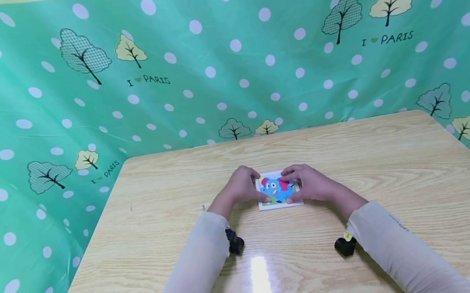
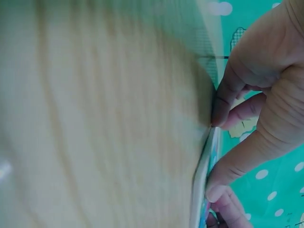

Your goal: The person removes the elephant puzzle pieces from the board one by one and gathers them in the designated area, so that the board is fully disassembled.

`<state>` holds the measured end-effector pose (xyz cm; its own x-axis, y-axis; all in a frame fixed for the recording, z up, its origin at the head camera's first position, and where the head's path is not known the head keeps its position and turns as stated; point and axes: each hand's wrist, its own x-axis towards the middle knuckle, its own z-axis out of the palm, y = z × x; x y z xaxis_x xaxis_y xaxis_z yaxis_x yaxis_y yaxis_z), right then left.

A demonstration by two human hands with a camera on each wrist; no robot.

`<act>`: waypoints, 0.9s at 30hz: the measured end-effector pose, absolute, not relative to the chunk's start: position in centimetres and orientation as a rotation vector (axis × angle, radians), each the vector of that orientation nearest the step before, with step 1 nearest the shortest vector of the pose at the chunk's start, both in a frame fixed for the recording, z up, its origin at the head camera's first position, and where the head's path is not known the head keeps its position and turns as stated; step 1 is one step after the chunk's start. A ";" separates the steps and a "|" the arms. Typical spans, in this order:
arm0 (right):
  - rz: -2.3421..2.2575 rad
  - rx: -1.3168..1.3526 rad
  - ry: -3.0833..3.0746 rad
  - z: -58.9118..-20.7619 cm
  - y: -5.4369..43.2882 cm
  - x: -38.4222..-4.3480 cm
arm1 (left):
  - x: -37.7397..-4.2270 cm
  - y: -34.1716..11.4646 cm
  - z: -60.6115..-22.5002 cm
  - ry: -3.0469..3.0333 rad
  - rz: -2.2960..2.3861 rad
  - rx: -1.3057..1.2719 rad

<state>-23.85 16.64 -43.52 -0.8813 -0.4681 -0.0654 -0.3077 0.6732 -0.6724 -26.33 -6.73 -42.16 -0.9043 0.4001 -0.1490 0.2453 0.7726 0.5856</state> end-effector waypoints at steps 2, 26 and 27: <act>-1.004 -0.626 2.656 -43.5 16.7 -23.8 | -26.5 -6.8 -42.2 2.684 0.865 0.499; -1.005 -0.585 2.644 -43.4 16.5 -23.7 | -27.0 -7.8 -42.5 2.445 1.189 0.327; -1.004 -0.582 2.644 -43.4 16.5 -23.7 | -27.0 -7.8 -42.5 2.439 1.195 0.324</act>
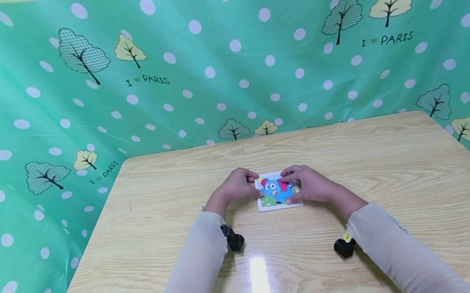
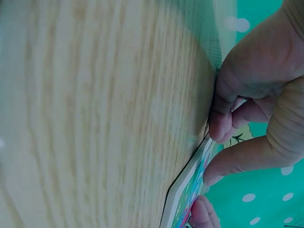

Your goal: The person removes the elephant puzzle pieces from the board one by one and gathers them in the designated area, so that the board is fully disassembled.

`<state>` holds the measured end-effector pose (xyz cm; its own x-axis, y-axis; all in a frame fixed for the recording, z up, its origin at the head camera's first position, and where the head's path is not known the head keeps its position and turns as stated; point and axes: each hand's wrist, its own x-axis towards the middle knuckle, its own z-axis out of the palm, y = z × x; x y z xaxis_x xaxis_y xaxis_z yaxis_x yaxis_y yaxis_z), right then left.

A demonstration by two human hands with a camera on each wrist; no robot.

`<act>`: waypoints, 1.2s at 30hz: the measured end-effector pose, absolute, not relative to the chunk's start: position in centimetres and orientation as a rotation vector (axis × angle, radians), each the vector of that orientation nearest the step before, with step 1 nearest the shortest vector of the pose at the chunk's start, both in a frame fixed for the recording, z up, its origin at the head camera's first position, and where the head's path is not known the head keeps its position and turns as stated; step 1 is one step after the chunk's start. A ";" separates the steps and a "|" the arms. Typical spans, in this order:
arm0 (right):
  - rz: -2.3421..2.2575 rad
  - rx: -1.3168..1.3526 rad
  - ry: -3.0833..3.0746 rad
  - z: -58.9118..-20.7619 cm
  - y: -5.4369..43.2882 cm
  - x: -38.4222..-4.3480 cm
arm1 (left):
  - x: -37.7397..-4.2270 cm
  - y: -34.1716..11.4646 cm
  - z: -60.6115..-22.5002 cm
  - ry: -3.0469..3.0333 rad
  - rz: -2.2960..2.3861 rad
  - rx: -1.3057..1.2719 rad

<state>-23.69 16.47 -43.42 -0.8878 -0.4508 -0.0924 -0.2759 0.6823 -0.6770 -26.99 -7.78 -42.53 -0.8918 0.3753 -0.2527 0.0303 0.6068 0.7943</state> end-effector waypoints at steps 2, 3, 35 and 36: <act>-1.001 -0.579 2.644 -43.4 16.5 -23.7 | -27.0 -7.8 -42.6 2.427 1.212 0.315; -1.000 -0.578 2.645 -43.4 16.5 -23.7 | -27.0 -7.8 -42.6 2.419 1.222 0.310; -1.004 -0.594 2.641 -43.3 16.4 -23.7 | -27.2 -8.1 -43.2 2.399 1.343 0.289; -1.003 -0.594 2.641 -43.3 16.4 -23.7 | -27.1 -8.1 -43.1 2.418 1.327 0.290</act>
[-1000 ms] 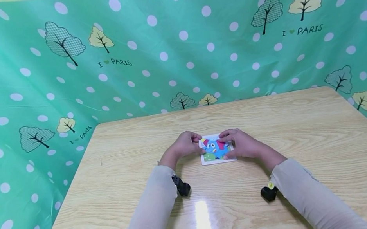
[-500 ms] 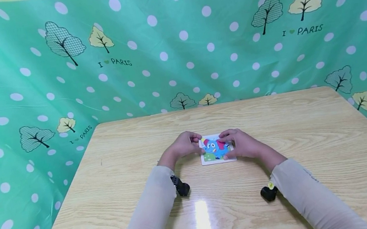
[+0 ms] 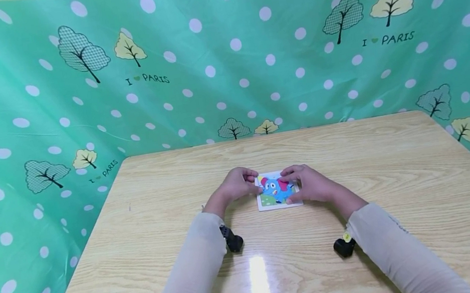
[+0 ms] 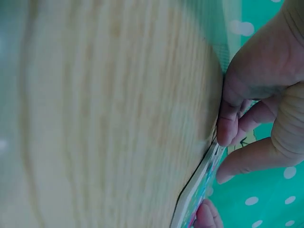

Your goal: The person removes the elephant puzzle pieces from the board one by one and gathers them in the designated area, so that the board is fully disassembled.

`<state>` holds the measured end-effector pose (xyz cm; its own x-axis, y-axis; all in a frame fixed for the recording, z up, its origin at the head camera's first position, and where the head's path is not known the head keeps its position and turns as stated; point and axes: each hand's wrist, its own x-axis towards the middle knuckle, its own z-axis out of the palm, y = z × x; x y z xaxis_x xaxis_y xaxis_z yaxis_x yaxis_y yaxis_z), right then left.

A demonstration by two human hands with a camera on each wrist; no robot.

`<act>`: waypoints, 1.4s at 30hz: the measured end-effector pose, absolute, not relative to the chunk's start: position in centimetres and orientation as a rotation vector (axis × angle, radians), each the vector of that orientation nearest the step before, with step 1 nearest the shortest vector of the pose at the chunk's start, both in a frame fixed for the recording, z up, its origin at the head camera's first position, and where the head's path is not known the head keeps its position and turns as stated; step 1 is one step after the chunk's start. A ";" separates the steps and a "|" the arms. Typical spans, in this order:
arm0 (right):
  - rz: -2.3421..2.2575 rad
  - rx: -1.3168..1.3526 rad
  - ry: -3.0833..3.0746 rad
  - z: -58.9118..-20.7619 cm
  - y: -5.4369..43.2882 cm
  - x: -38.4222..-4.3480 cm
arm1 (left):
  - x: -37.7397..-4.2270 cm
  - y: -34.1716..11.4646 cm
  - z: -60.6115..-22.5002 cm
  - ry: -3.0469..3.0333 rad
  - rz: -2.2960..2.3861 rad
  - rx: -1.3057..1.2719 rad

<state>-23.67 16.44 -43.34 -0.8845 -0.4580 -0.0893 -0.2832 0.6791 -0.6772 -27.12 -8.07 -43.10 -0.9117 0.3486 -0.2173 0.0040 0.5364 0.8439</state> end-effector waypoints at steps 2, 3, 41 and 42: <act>-1.001 -0.596 2.642 -43.4 16.5 -23.7 | -27.0 -7.9 -43.0 2.463 1.283 0.305; -0.999 -0.598 2.643 -43.4 16.5 -23.7 | -27.0 -7.8 -42.9 2.487 1.259 0.315; -0.840 -0.816 2.693 -42.9 16.0 -23.6 | -27.5 -7.0 -43.3 2.577 1.244 0.355; -0.842 -0.819 2.697 -42.9 16.0 -23.6 | -27.5 -7.0 -43.3 2.576 1.245 0.352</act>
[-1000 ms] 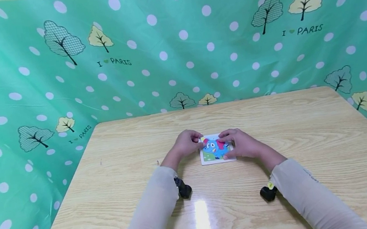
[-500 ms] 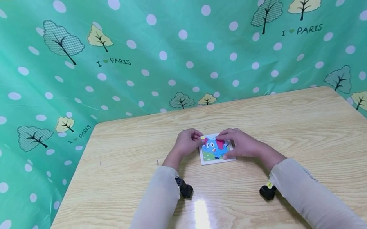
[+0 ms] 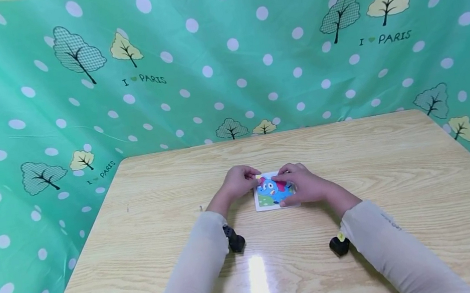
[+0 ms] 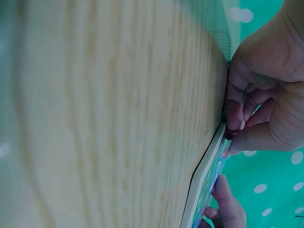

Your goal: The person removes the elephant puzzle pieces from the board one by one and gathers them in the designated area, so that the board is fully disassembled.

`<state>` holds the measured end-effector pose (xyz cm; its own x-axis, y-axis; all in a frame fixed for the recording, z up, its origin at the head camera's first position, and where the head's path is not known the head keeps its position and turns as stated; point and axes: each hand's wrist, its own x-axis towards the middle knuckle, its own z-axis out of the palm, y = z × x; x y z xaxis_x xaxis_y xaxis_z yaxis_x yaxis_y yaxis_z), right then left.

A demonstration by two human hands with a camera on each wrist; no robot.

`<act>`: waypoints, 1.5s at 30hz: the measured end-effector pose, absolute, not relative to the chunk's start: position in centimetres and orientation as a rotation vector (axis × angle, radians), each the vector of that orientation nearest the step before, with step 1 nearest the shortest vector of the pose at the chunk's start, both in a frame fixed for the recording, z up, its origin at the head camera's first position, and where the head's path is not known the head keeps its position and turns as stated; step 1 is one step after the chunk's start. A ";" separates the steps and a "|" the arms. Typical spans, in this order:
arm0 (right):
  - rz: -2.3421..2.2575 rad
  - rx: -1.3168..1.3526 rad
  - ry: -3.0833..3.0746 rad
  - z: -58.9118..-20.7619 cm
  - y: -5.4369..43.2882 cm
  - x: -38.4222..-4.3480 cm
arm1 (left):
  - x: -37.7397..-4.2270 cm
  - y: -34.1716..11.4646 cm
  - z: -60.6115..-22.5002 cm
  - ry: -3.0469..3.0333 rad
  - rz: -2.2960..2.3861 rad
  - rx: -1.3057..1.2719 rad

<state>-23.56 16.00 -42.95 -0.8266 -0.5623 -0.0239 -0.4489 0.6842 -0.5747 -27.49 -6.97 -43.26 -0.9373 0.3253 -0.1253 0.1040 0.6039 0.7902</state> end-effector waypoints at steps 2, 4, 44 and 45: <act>-0.842 -0.824 2.704 -43.0 15.9 -23.6 | -27.5 -7.0 -43.2 2.572 1.251 0.348; -0.838 -0.820 2.707 -43.0 15.9 -23.6 | -27.5 -7.1 -43.2 2.562 1.264 0.340; -0.855 -0.702 2.698 -43.4 15.6 -23.1 | -26.5 -14.5 -42.9 2.307 1.766 0.119; -0.865 -0.695 2.692 -43.4 15.6 -23.1 | -26.4 -15.0 -42.8 2.307 1.773 0.114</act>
